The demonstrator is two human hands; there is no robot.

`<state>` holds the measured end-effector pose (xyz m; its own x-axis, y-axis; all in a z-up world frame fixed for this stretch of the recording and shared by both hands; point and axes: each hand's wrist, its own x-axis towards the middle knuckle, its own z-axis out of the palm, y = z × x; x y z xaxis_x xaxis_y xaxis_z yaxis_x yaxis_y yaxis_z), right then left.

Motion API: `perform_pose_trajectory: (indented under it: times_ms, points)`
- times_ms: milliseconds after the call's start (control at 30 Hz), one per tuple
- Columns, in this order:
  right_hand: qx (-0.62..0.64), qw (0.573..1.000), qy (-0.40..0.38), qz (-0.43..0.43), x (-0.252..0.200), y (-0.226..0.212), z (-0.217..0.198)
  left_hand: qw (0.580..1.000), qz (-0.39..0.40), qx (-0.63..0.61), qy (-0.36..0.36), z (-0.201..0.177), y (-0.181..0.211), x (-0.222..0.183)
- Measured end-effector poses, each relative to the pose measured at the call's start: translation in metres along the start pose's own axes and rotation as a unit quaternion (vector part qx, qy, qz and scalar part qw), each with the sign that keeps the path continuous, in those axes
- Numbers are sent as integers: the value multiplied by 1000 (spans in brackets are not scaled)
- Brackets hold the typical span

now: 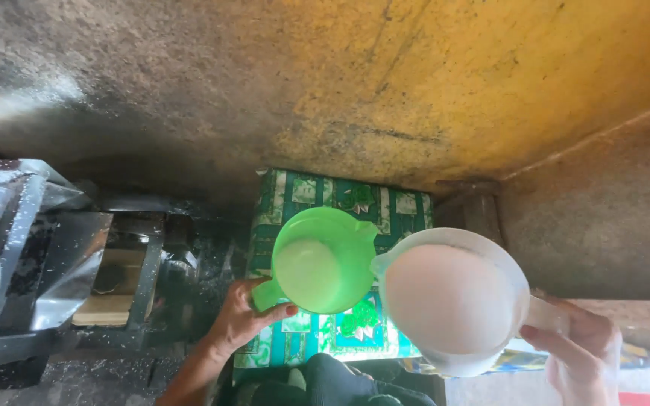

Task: The person pours white liquid between two pitchers multiple times and then places a white substance into a small plastic bag using a scoop.

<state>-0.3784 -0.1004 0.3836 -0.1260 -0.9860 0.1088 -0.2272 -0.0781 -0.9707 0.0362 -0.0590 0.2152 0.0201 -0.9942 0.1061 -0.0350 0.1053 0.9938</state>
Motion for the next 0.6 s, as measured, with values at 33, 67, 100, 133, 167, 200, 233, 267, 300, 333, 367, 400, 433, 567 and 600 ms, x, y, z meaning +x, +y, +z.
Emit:
perform_pose_trajectory:
  times_ms: [33,67,100,133,167,200,233,267,300,333,367,400,433,567,600]
  points:
    - [-2,1000,-18,26,-2,-11,5,1000,-9,-10,-5,-3,1,1]
    - [-4,1000,-12,21,-2,-12,6,1000,-4,-13,-9,-3,1,1]
    - [-39,998,-25,37,-2,-12,7,997,-48,-61,-14,-3,2,2]
    - [-75,995,-38,56,-3,-13,7,989,-95,-108,-19,-3,2,1]
    - [-78,995,-32,55,-3,-27,17,989,-92,-111,-25,-3,2,1]
    - [-158,982,-38,93,-2,-42,28,990,-103,-93,-14,-3,2,2]
    - [-236,962,-43,132,-1,-55,38,991,-113,-75,-3,-2,2,3]
    - [-237,962,-38,132,-2,-60,42,991,-111,-77,-7,-3,6,2]
    - [-255,958,-42,123,-3,-65,45,992,-84,-97,-18,-4,11,2]
    - [-271,954,-46,115,-4,-68,48,991,-58,-116,-29,-4,14,2]
    - [-271,955,-42,116,-3,-73,53,991,-57,-117,-33,-4,10,3]
    - [-285,949,-50,124,-3,-78,57,997,-18,-77,-19,-3,6,4]
    - [-298,944,-58,132,-2,-83,60,999,21,-38,-5,-2,2,4]
    - [-339,929,-81,121,-1,-98,72,999,25,-36,-2,-1,-3,4]
    - [-349,926,-99,107,0,-99,71,999,19,-39,1,-1,-2,4]
